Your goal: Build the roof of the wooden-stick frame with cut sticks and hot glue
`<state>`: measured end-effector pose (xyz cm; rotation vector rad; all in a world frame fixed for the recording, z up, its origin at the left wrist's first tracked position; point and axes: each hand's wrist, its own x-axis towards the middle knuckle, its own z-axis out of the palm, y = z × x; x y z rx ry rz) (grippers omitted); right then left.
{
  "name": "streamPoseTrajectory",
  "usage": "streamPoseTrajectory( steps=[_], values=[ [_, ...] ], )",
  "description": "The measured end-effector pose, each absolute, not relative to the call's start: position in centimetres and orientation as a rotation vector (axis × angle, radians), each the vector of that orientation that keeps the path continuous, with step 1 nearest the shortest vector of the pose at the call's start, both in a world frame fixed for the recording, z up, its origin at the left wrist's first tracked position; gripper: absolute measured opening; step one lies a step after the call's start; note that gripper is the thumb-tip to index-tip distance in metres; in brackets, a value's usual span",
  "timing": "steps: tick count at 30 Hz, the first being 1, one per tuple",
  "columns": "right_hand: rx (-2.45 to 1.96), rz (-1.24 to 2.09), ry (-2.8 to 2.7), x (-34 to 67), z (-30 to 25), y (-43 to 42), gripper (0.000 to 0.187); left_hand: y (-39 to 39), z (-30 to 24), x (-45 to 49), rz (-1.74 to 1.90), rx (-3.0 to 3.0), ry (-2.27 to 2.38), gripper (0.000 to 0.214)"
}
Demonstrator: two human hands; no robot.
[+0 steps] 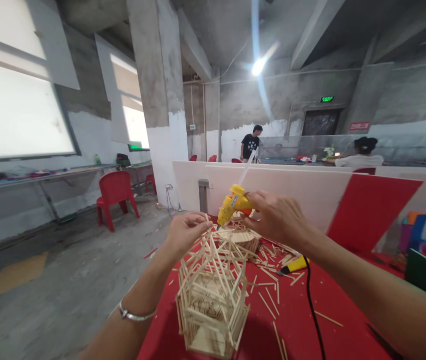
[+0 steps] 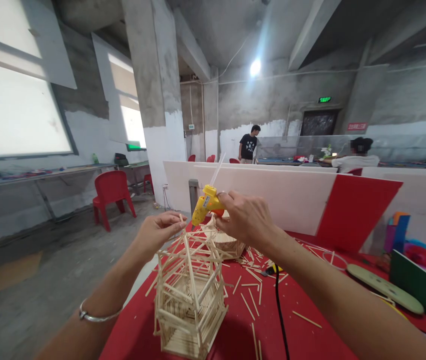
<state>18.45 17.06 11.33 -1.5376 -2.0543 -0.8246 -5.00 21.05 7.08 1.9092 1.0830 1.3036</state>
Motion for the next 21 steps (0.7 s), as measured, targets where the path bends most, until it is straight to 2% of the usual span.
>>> streamPoseTrajectory(
  steps=[12,21],
  values=[
    [-1.535,-0.804,-2.056,19.2,10.8,17.3,0.046,20.5,7.6,-4.8,1.238,2.019,1.202,0.025],
    [-1.525,-0.776,-2.061,19.7,10.4,17.4,0.042,20.7,7.5,-4.7,1.225,2.069,1.22,0.024]
  ],
)
